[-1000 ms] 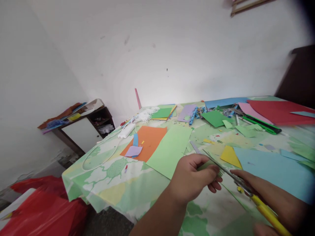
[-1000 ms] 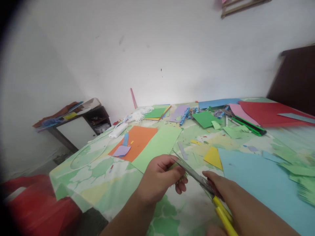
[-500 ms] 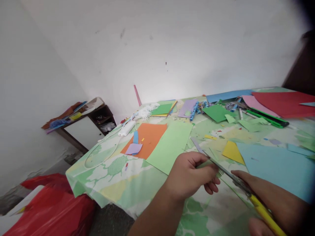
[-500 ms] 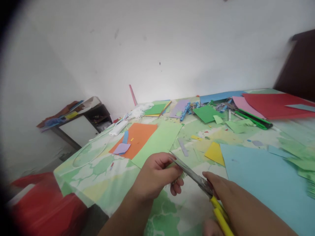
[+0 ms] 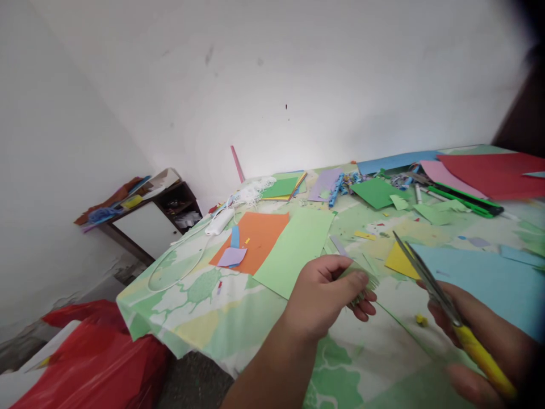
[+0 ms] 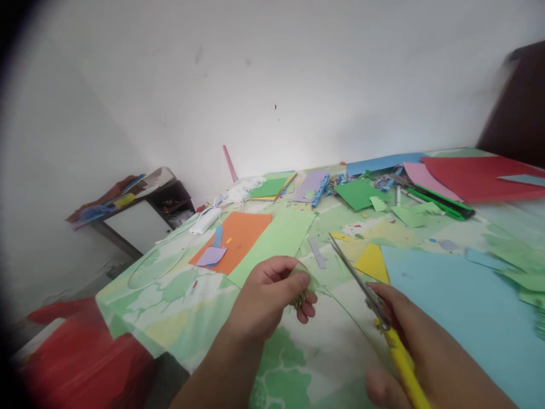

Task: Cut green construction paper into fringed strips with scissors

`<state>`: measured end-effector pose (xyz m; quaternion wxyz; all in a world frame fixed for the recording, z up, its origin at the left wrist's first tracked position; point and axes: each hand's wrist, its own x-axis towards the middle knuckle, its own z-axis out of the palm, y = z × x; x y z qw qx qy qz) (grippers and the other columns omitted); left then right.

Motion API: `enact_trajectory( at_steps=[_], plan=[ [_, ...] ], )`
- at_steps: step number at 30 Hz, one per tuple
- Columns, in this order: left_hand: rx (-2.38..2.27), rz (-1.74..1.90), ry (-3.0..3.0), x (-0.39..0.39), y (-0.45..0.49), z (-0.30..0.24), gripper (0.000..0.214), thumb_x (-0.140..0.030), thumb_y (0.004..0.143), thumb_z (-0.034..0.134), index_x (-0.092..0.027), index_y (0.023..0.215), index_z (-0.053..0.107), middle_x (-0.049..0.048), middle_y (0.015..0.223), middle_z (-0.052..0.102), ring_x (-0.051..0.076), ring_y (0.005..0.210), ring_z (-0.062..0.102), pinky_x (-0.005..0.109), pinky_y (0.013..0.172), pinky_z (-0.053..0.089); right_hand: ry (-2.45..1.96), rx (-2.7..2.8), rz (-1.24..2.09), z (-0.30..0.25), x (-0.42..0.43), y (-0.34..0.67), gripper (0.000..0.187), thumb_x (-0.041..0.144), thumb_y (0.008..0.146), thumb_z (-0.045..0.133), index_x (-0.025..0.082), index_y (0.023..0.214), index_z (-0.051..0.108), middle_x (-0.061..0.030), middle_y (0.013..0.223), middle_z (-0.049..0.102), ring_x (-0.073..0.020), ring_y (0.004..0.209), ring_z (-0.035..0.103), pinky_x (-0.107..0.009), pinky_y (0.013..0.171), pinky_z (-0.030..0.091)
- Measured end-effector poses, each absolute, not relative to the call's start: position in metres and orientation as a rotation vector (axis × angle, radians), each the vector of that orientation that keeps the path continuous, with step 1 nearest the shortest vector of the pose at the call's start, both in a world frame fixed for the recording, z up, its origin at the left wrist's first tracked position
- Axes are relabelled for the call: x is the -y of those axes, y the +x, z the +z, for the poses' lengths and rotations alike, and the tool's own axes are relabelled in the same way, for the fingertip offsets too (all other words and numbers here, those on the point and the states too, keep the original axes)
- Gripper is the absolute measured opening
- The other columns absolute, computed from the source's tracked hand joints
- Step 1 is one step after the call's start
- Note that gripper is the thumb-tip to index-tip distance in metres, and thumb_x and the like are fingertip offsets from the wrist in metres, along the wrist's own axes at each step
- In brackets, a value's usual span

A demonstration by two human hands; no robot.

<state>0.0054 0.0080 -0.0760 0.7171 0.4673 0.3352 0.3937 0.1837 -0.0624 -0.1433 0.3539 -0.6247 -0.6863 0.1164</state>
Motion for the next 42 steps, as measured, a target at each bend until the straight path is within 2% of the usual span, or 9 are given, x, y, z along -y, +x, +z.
enact_trajectory(
  at_steps=[11,13,18,22,27,33,37,39,42],
  plan=[
    [-0.754,0.855,1.172,-0.008,0.007,-0.078,0.010,-0.021,0.061,0.063,-0.012,0.061,0.061,-0.0005,0.049,0.058,0.008,0.042,0.054,0.019,0.043,0.044,-1.525,1.736,0.175,-0.158,0.065,0.185,0.064,0.048,0.063,0.064,0.019,0.119,0.051,-0.0105,0.102,0.061,-0.0315,0.097,0.057,-0.037,0.076,0.051],
    [-0.776,0.845,1.192,-0.007,0.008,-0.078,0.008,-0.020,0.060,0.061,-0.012,0.060,0.060,-0.0005,0.049,0.058,0.008,0.042,0.053,0.019,0.043,0.043,-1.505,1.808,0.142,-0.164,0.067,0.189,0.070,0.047,0.063,0.064,0.020,0.124,0.045,-0.0108,0.110,0.057,-0.0322,0.101,0.054,-0.040,0.080,0.050],
    [-0.817,0.841,1.237,-0.005,0.008,-0.077,0.007,-0.016,0.057,0.055,-0.013,0.059,0.061,-0.0006,0.050,0.057,0.009,0.044,0.052,0.020,0.044,0.043,-1.477,2.011,0.139,-0.176,0.072,0.197,0.081,0.039,0.068,0.059,0.028,0.137,0.017,-0.0086,0.129,0.042,-0.0313,0.113,0.046,-0.052,0.090,0.042],
    [-0.836,0.867,1.352,-0.002,0.006,-0.075,0.012,-0.010,0.058,0.049,-0.013,0.058,0.062,-0.0004,0.052,0.056,0.009,0.050,0.052,0.020,0.050,0.042,-1.481,1.993,0.065,-0.181,0.072,0.197,0.082,0.039,0.068,0.056,0.029,0.138,0.015,-0.0084,0.130,0.041,-0.0318,0.113,0.045,-0.057,0.089,0.042],
    [-0.825,0.878,1.411,0.000,0.005,-0.075,0.014,-0.009,0.059,0.049,-0.014,0.059,0.062,0.0001,0.054,0.057,0.010,0.054,0.051,0.022,0.053,0.041,-1.442,2.024,0.001,-0.182,0.071,0.193,0.086,0.035,0.065,0.059,0.026,0.138,0.015,-0.0109,0.128,0.044,-0.0311,0.112,0.047,-0.053,0.088,0.044],
    [-0.864,0.855,1.471,0.001,0.005,-0.074,0.014,-0.009,0.060,0.048,-0.014,0.056,0.061,-0.0005,0.052,0.055,0.009,0.052,0.049,0.021,0.052,0.038,-1.440,2.038,-0.020,-0.182,0.074,0.192,0.090,0.045,0.065,0.063,0.026,0.138,0.014,-0.0118,0.126,0.045,-0.0327,0.110,0.048,-0.051,0.087,0.044],
    [-0.863,0.849,1.461,0.001,0.005,-0.074,0.014,-0.008,0.061,0.049,-0.014,0.056,0.061,-0.0007,0.052,0.056,0.009,0.053,0.050,0.021,0.053,0.040,-1.431,2.056,-0.028,-0.183,0.073,0.191,0.087,0.043,0.066,0.063,0.024,0.137,0.016,-0.0129,0.127,0.045,-0.0325,0.110,0.049,-0.052,0.088,0.044],
    [-0.856,0.831,1.420,0.001,0.005,-0.074,0.013,-0.009,0.062,0.050,-0.014,0.056,0.060,-0.0004,0.053,0.057,0.009,0.052,0.051,0.020,0.052,0.041,-1.441,2.066,-0.072,-0.180,0.071,0.190,0.085,0.041,0.062,0.064,0.022,0.133,0.021,-0.0151,0.122,0.049,-0.0326,0.105,0.053,-0.051,0.084,0.048],
    [-0.870,0.827,1.312,0.001,0.005,-0.073,0.008,-0.015,0.064,0.056,-0.013,0.058,0.061,-0.0008,0.049,0.056,0.008,0.046,0.050,0.020,0.048,0.042,-1.448,2.112,-0.236,-0.170,0.069,0.188,0.071,0.034,0.060,0.064,0.021,0.122,0.030,-0.0120,0.103,0.059,-0.0273,0.086,0.061,-0.039,0.069,0.055]
  ],
)
